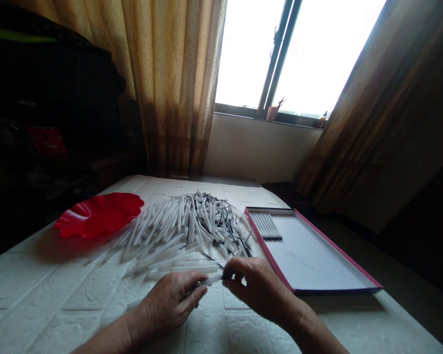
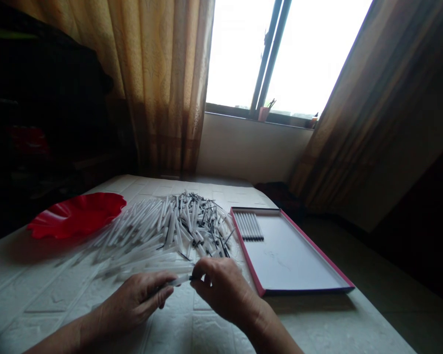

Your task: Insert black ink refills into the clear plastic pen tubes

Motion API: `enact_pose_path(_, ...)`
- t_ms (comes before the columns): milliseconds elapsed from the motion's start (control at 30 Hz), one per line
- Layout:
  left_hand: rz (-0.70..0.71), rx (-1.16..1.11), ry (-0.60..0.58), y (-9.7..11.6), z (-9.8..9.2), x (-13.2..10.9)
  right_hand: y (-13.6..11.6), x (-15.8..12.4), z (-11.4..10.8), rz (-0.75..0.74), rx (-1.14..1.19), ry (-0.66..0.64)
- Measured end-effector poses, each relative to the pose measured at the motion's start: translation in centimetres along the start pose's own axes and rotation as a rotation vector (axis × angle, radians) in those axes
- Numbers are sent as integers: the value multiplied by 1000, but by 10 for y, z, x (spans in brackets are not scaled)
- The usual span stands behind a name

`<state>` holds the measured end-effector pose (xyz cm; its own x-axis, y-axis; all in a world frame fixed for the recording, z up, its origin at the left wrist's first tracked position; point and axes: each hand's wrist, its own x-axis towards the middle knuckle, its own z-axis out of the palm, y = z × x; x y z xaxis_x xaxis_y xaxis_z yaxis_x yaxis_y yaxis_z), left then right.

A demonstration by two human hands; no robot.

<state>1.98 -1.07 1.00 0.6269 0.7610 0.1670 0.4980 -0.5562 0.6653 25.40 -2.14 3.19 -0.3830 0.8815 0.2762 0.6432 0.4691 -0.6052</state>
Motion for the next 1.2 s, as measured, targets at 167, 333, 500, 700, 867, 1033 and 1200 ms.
enact_pose_path(167, -4, 27, -6, 1, -1, -1, 0, 0, 1, -7, -12, -5)
enact_pose_path(333, -5, 41, -10, 0, -1, -1, 0, -1, 0, -19, 23, -4)
enact_pose_path(500, 5, 46, -13, -1, -2, -1, 0, -1, 3, -29, -13, -12)
enact_pose_path(700, 44, 45, -10, -2, -1, -3, 3, 0, 5, -121, 23, 31)
enact_pose_path(867, 66, 41, 12, -3, 1, -3, 3, 0, 5, -144, 11, 48)
enact_pose_path(1033, 70, 47, 16, -4, 0, -1, 4, 0, 6, -167, -35, 68)
enact_pose_path(1200, 73, 56, 10, -5, 0, -1, 5, -1, 7, -209, -4, 72)
